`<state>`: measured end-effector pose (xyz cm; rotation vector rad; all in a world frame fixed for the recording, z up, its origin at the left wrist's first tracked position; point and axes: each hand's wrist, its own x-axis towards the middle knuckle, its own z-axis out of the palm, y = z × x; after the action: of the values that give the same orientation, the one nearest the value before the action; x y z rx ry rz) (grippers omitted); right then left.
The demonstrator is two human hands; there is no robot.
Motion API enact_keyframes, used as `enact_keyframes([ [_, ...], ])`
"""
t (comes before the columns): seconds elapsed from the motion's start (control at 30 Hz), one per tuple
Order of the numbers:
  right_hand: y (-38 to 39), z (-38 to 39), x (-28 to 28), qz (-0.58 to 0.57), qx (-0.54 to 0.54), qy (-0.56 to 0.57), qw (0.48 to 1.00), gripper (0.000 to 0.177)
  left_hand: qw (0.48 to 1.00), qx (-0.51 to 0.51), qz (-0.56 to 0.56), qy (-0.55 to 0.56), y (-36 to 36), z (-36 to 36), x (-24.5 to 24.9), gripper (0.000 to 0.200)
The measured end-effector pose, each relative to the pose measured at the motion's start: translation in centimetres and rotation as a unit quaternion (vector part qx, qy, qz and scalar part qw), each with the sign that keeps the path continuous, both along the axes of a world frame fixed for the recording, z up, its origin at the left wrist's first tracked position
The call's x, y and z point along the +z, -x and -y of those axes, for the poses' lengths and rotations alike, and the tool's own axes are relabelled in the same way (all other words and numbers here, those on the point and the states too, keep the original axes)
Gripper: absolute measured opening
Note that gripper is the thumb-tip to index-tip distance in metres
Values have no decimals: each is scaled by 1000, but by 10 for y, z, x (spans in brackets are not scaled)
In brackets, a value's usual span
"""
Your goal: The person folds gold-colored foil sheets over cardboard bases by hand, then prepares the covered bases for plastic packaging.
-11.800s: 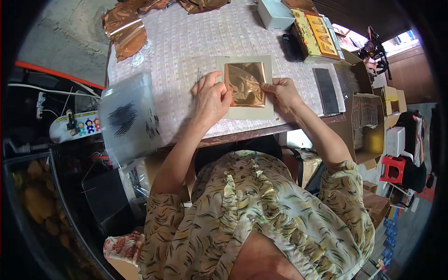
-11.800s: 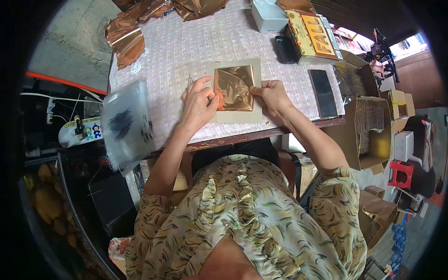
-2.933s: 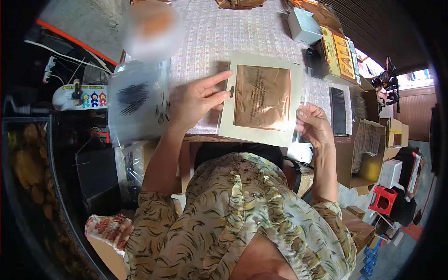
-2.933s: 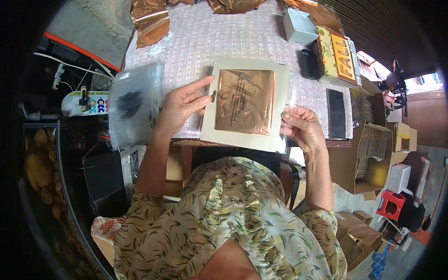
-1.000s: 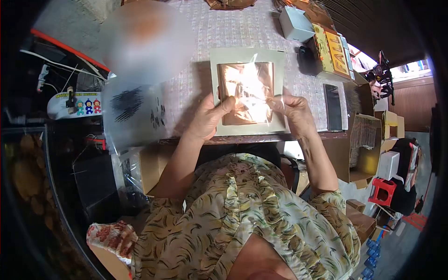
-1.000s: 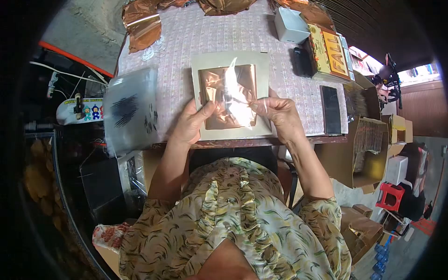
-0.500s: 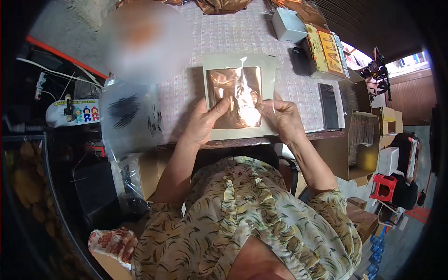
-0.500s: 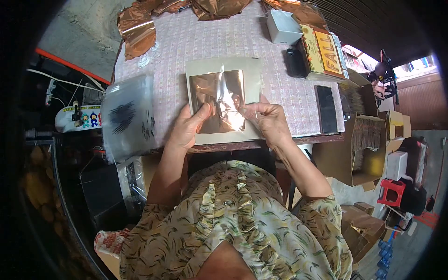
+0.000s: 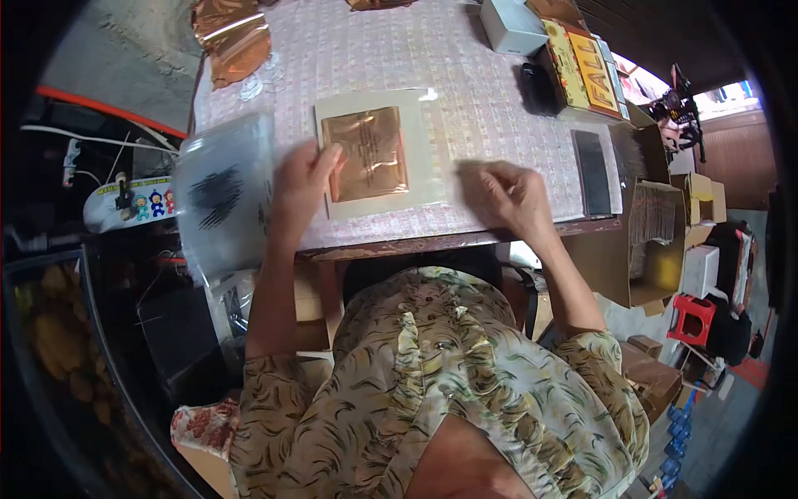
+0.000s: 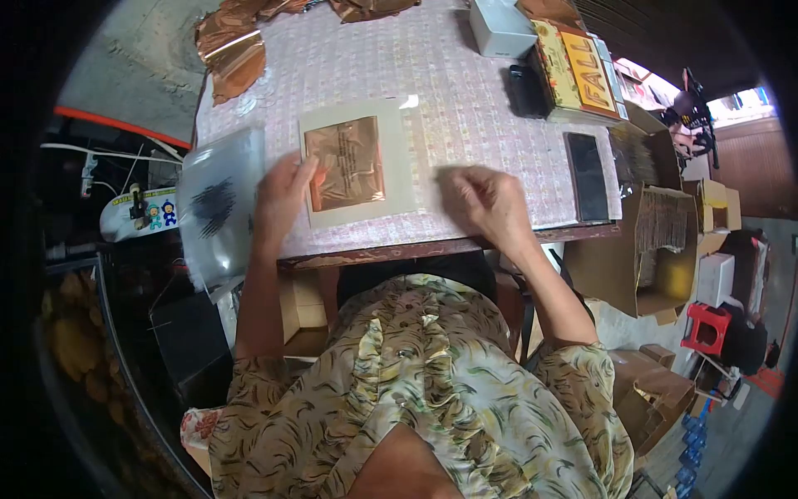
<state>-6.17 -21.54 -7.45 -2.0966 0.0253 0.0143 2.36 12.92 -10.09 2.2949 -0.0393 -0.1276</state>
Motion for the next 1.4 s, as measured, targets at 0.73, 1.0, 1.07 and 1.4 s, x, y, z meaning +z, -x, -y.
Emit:
enact_keyframes([
  [0.73, 7, 46, 13, 3, -11, 189, 982, 14, 881, -347, 212, -242, -29, 75, 3, 91],
  [1.0, -25, 31, 21, -46, -28, 11, 998, 2, 956, -182, 178, -148, 9, 135, 26, 61],
  [1.07, -37, 25, 24, -46, 2, 56, 997, 6, 958, -165, 184, -147, 9, 140, 23, 53],
  [1.4, -73, 7, 9, 55, 58, 145, 986, 12, 966, -109, 201, -121, 4, 143, 11, 16],
])
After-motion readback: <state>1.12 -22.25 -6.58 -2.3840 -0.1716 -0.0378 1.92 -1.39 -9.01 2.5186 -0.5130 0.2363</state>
